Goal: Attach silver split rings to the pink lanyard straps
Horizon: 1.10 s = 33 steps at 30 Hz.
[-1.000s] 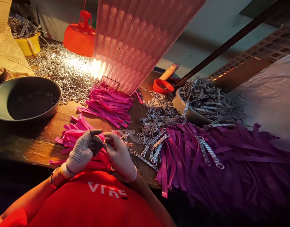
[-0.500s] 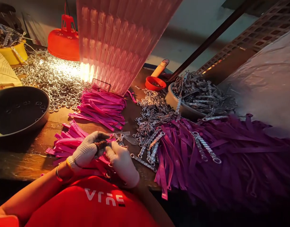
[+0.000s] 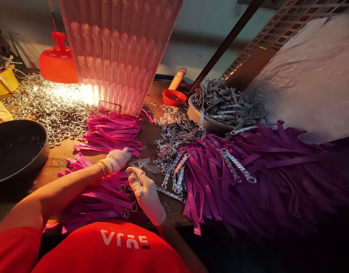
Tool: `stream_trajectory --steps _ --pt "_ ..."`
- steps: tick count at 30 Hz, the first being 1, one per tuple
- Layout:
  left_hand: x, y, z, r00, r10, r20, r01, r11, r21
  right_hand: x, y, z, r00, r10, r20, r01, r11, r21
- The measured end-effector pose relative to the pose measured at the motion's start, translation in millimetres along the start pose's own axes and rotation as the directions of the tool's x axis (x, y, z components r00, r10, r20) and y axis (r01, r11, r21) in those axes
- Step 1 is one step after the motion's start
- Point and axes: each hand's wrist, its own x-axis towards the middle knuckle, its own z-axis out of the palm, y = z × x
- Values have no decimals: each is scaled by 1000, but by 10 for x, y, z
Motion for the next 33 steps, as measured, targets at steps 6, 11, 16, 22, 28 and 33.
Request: stream_trajectory --steps 6,11,16,22,28,33 --pt "-375 -114 -227 996 89 -30 -92 991 -101 -27 20 13 991 -133 -2 132 986 -98" --pt "-1025 -38 -477 997 26 75 13 882 -471 23 -25 -8 935 -352 31 337 863 -376" --pt "-1511 141 -425 989 -127 78 146 727 -671 63 -170 94 914 -358 192 390 640 -662" --pt "-1685 144 -267 1000 7 27 7 885 -466 -44 -211 99 840 -333 429 524 291 -800" --pt "-1709 111 -236 993 109 39 -84 907 -412 -143 -121 92 828 -383 410 519 248 -818" --pt "-1731 37 -115 993 112 30 -96 940 -327 -142 -81 120 824 -360 438 547 300 -782"
